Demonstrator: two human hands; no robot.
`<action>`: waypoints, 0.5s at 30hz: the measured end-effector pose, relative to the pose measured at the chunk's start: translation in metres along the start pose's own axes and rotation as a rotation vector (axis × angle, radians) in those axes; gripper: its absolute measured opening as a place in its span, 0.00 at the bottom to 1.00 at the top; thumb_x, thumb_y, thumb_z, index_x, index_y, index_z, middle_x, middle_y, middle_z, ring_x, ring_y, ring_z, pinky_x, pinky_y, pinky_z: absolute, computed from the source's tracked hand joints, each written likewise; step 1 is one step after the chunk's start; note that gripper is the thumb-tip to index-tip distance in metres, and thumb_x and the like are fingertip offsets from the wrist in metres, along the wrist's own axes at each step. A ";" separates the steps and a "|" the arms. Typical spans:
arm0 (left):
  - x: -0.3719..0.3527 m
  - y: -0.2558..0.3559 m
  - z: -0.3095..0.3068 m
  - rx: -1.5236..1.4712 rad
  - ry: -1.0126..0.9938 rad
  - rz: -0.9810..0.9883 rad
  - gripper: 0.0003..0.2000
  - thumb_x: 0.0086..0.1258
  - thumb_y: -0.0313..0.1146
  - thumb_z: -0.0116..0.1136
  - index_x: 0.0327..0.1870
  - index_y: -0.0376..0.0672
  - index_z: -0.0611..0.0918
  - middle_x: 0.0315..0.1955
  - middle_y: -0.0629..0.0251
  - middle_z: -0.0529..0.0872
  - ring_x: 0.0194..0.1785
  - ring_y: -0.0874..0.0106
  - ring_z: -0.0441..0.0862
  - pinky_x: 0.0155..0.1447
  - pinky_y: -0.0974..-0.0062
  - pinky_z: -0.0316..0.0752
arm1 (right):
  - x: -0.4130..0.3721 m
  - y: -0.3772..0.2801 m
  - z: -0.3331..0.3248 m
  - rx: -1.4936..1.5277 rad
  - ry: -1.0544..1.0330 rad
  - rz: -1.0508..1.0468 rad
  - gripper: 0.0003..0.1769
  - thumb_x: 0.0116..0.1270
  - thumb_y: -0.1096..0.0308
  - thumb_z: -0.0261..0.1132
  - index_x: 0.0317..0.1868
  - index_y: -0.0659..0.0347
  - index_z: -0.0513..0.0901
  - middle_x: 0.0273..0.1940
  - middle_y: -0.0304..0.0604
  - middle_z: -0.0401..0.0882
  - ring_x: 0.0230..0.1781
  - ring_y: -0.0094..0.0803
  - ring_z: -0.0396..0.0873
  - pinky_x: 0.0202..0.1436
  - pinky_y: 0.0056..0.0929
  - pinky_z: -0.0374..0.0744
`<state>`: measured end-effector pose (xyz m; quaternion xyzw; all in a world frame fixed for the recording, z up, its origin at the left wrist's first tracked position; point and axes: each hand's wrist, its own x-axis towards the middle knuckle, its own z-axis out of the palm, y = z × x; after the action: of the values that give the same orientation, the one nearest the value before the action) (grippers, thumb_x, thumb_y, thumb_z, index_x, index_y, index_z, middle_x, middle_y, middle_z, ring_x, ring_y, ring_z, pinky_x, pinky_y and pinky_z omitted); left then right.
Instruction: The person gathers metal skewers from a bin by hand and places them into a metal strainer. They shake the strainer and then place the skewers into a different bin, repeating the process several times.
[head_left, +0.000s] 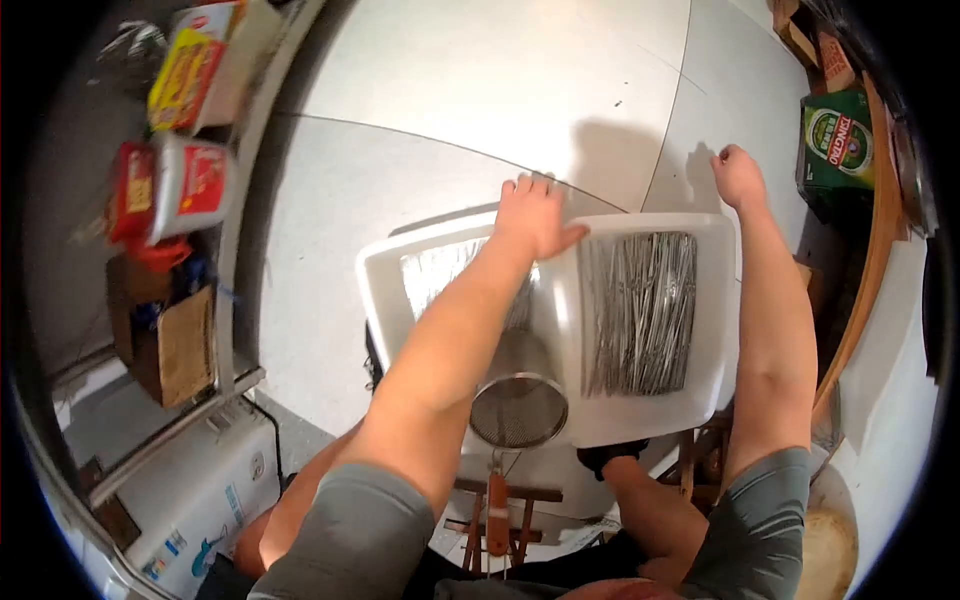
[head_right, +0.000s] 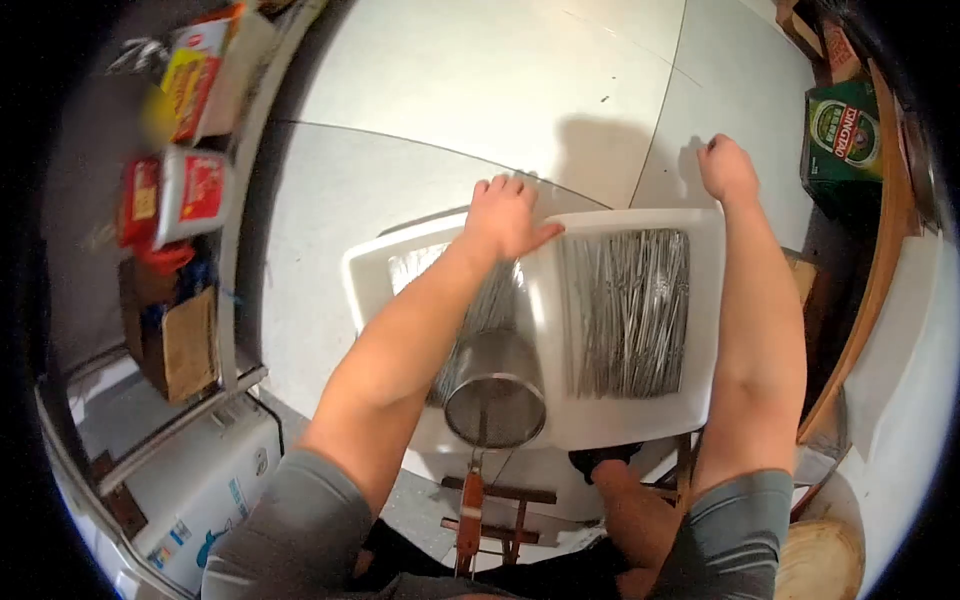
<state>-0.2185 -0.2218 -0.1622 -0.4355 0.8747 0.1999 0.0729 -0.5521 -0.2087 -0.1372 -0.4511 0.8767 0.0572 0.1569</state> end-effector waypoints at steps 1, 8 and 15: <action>0.004 0.006 0.001 0.053 -0.062 0.006 0.29 0.62 0.62 0.53 0.46 0.43 0.83 0.48 0.60 0.80 0.57 0.63 0.71 0.62 0.64 0.63 | 0.018 0.001 0.006 -0.007 0.002 0.027 0.19 0.64 0.57 0.59 0.50 0.61 0.79 0.47 0.54 0.81 0.51 0.48 0.78 0.54 0.41 0.76; 0.010 0.000 0.032 -0.123 0.150 0.054 0.23 0.47 0.55 0.63 0.35 0.44 0.84 0.43 0.63 0.81 0.51 0.65 0.74 0.50 0.62 0.68 | 0.123 0.024 0.054 -0.049 0.011 0.112 0.20 0.65 0.59 0.56 0.55 0.57 0.77 0.55 0.48 0.76 0.56 0.45 0.74 0.56 0.42 0.76; 0.015 -0.003 0.027 -0.137 0.161 0.059 0.24 0.44 0.54 0.67 0.35 0.44 0.83 0.44 0.65 0.80 0.52 0.63 0.74 0.54 0.61 0.66 | 0.184 -0.005 0.060 -0.138 0.080 0.046 0.19 0.66 0.59 0.55 0.55 0.55 0.76 0.55 0.46 0.75 0.56 0.46 0.73 0.56 0.45 0.76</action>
<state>-0.2268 -0.2234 -0.1918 -0.4283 0.8743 0.2257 -0.0338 -0.6347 -0.3391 -0.2536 -0.4427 0.8863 0.1031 0.0889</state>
